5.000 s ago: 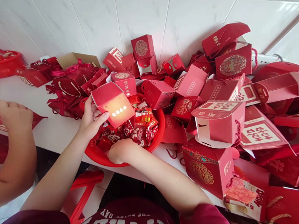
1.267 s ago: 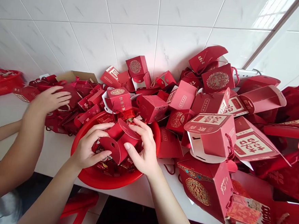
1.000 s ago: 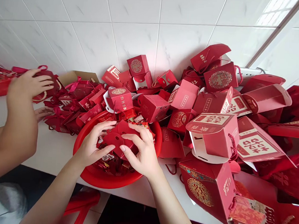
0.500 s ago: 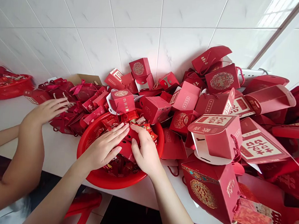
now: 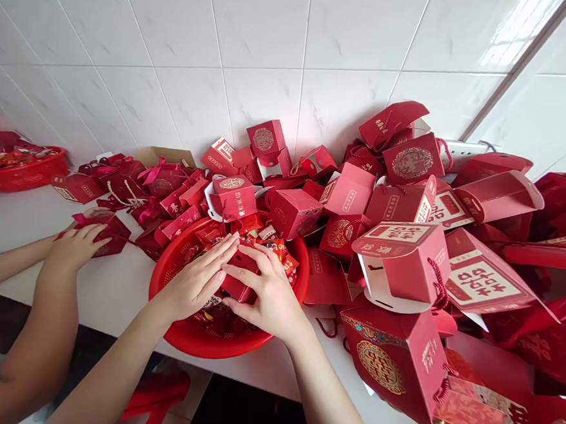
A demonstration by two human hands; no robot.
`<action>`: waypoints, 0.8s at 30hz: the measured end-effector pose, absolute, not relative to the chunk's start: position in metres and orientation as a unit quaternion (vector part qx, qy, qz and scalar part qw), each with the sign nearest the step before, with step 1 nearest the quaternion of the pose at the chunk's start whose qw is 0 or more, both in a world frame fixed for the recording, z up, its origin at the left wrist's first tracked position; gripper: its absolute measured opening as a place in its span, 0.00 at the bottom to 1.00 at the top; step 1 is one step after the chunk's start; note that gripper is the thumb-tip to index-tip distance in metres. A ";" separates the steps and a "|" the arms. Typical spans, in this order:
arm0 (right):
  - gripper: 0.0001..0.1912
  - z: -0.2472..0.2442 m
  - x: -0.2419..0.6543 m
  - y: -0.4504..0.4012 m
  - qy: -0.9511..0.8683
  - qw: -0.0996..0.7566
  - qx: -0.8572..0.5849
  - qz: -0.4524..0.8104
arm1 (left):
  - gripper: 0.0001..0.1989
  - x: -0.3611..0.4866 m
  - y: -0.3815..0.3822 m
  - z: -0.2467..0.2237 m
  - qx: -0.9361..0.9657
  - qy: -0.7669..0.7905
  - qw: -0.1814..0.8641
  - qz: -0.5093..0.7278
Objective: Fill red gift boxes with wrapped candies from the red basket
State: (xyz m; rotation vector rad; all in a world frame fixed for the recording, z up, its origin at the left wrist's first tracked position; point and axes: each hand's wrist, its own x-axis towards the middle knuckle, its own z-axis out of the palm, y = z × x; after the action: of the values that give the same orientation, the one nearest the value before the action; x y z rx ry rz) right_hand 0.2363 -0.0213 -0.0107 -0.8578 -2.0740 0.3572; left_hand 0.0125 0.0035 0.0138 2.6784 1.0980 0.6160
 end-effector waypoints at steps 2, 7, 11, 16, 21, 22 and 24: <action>0.26 -0.013 0.236 -0.020 -0.819 0.437 -0.343 0.143 | 0.30 0.011 0.003 0.014 0.888 0.387 0.134 0.210; 0.21 -0.016 0.238 -0.016 -0.785 0.509 -0.322 0.141 | 0.39 0.005 0.003 0.010 0.843 0.389 0.253 0.271; 0.22 -0.016 0.245 -0.016 -0.746 0.583 -0.251 0.202 | 0.53 0.002 0.005 0.010 0.814 0.344 0.360 0.299; 0.22 -0.016 0.252 -0.022 -0.734 0.573 -0.216 0.292 | 0.54 0.004 0.002 0.016 0.811 0.353 0.365 0.291; 0.33 -0.020 0.248 -0.023 -0.631 0.633 -0.233 0.384 | 0.42 -0.001 0.000 0.015 0.745 0.401 0.333 0.415; 0.32 -0.022 0.247 -0.022 -0.604 0.648 -0.229 0.403 | 0.40 -0.008 0.002 0.013 0.711 0.425 0.313 0.465; 0.29 -0.026 0.247 -0.020 -0.569 0.660 -0.230 0.433 | 0.35 -0.028 0.010 0.009 0.622 0.469 0.238 0.580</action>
State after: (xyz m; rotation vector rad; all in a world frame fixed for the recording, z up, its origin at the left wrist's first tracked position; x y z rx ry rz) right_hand 0.2470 -0.0203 -0.0256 -0.5210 -1.2870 0.9786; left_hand -0.0281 0.0104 0.0090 1.7036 1.2860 1.5883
